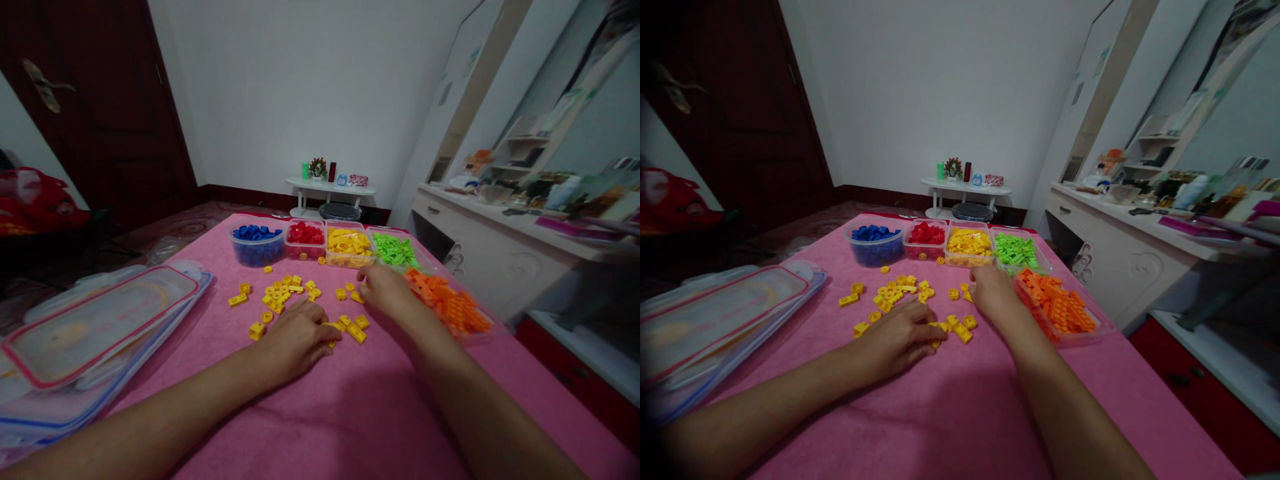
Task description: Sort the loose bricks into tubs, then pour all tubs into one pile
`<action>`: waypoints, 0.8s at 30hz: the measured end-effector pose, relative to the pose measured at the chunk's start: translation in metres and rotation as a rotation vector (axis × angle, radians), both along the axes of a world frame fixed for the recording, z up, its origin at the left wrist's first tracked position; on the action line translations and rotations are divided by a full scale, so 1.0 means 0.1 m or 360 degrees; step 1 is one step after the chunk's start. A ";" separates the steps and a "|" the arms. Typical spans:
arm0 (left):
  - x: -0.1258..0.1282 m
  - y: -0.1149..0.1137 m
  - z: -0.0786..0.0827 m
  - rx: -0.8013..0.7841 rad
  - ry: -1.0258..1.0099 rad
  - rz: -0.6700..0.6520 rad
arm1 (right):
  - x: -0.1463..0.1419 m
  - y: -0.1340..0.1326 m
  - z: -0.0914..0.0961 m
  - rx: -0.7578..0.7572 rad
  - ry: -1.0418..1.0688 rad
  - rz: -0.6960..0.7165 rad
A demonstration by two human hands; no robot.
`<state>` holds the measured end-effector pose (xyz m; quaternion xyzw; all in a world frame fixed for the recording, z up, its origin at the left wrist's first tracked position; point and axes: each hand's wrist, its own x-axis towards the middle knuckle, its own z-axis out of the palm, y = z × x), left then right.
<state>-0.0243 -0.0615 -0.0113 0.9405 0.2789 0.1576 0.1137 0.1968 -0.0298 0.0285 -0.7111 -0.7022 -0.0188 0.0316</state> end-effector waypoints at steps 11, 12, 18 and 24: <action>0.03 0.00 -0.06 0.0069 -0.0026 0.0026 | -0.03 0.25 0.02 -0.0129 -0.0061 0.0105; 0.03 0.00 -0.07 0.0068 -0.0030 0.0025 | -0.01 0.35 0.12 -0.0096 -0.0076 0.0090; -0.02 0.03 -0.04 0.0042 -0.0167 -0.0014 | -0.10 0.82 0.58 0.0375 -0.0243 -0.0039; -0.14 0.20 0.11 0.0035 -0.0308 0.0223 | -0.58 0.82 0.24 0.0232 -0.0492 0.0396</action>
